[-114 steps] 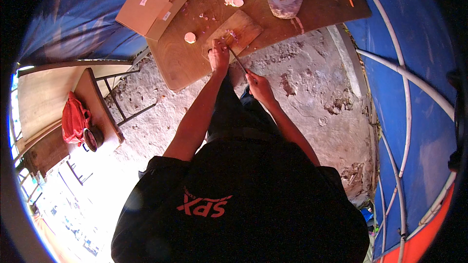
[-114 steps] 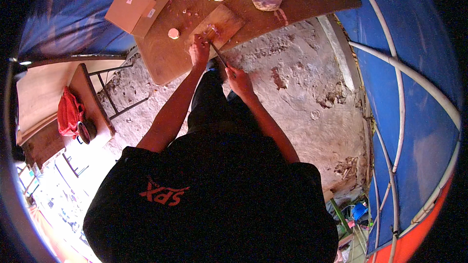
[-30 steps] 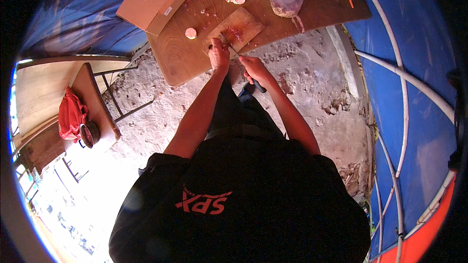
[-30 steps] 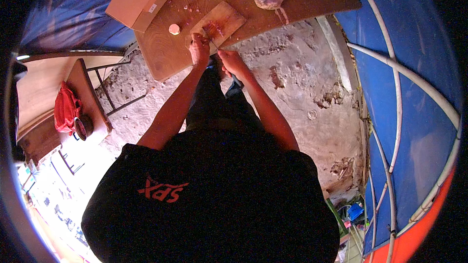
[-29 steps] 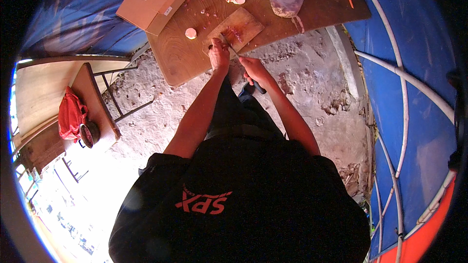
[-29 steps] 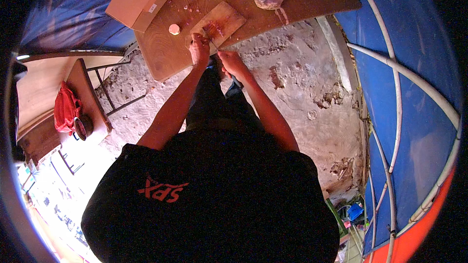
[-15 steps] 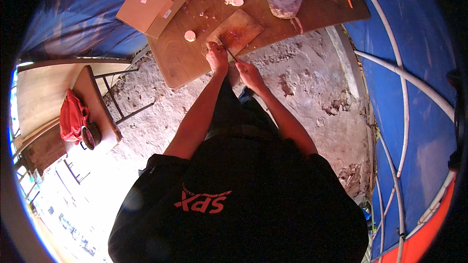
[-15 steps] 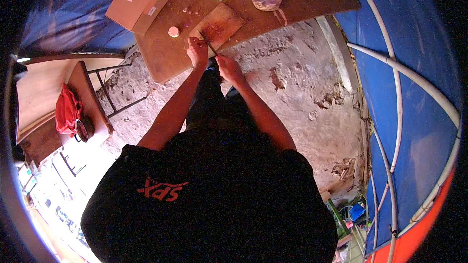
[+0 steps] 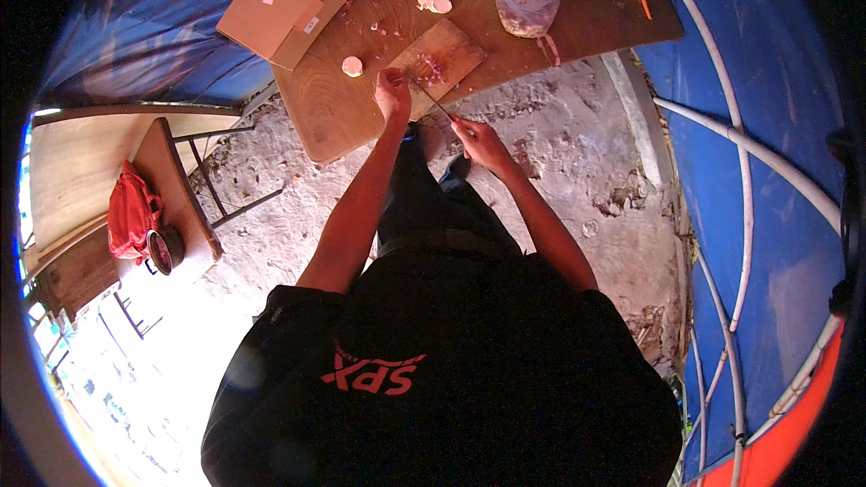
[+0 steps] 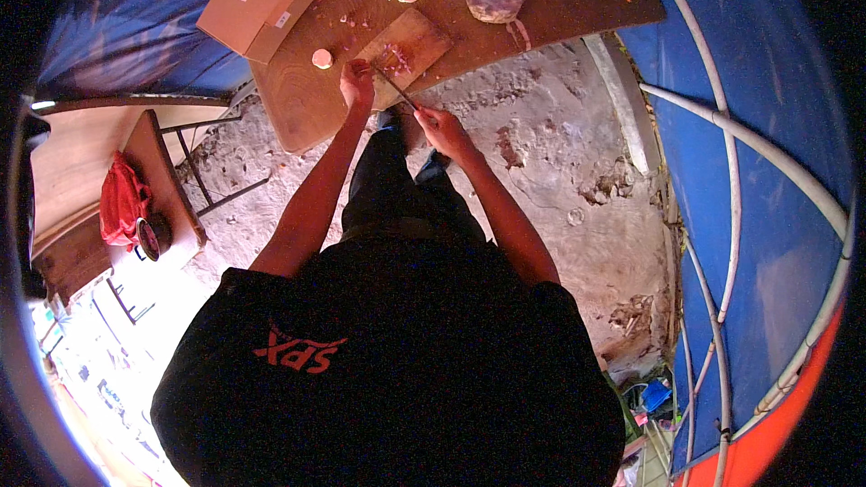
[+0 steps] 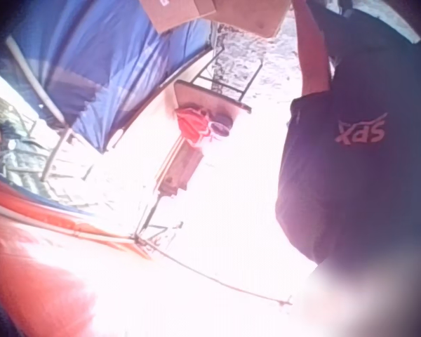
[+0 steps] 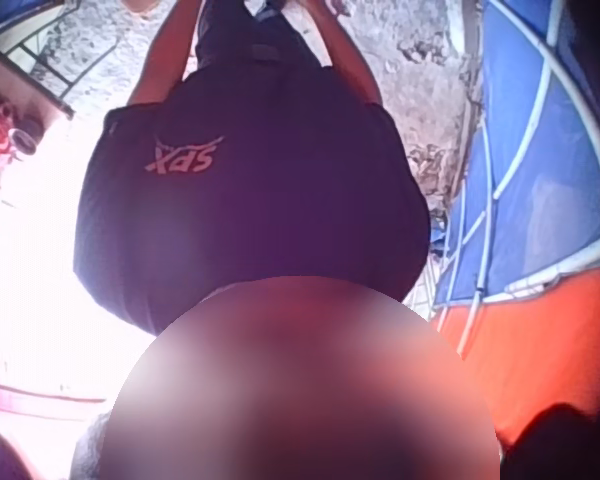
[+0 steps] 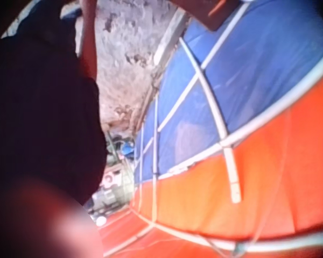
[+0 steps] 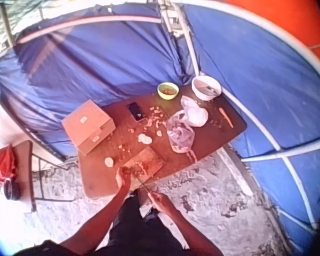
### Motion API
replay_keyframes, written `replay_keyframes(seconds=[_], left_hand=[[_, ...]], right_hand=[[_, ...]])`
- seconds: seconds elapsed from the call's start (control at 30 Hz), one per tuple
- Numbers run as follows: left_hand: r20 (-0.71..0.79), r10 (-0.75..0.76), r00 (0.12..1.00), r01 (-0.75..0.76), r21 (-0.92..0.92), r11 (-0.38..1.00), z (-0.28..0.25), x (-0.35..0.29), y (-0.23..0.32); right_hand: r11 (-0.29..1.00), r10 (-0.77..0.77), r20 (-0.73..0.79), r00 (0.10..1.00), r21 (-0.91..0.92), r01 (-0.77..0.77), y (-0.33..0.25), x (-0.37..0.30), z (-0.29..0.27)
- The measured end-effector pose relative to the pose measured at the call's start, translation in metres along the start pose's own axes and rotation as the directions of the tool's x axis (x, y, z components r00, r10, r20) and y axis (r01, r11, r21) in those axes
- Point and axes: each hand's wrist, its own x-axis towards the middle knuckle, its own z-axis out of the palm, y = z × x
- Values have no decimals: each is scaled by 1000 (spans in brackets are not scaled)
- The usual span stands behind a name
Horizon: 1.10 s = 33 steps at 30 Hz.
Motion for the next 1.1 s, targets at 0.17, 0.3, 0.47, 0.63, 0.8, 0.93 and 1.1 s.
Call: replay_keyframes(seconds=[0.17, 0.3, 0.47, 0.63, 0.8, 0.93, 1.1], left_hand=[[-142, -74, 987, 106, 231, 967, -16, -7, 23], [-153, 10, 988, 32, 272, 962, -25, -15, 38], [-115, 85, 990, -46, 311, 949, -22, -5, 56], [252, 131, 959, -184, 201, 962, 7, 25, 72], [511, 289, 809, -386, 92, 918, 73, 55, 42], [502, 301, 811, -474, 261, 841, 125, 59, 8], [498, 265, 826, -446, 290, 846, 131, 57, 21]], right_hand=[[998, 45, -18, 999, -41, -45, -1, 14, -11], [997, 74, -73, 995, -31, -76, -12, 33, -28], [998, 46, -12, 999, -35, -46, -19, 24, -22], [990, 52, -108, 993, -126, -66, -13, 6, -4], [992, 80, -83, 993, -88, -87, -3, -23, 8], [990, 137, -73, 988, -33, -140, -5, -44, 11], [993, 117, -89, 989, 29, -115, -13, -57, 9]])
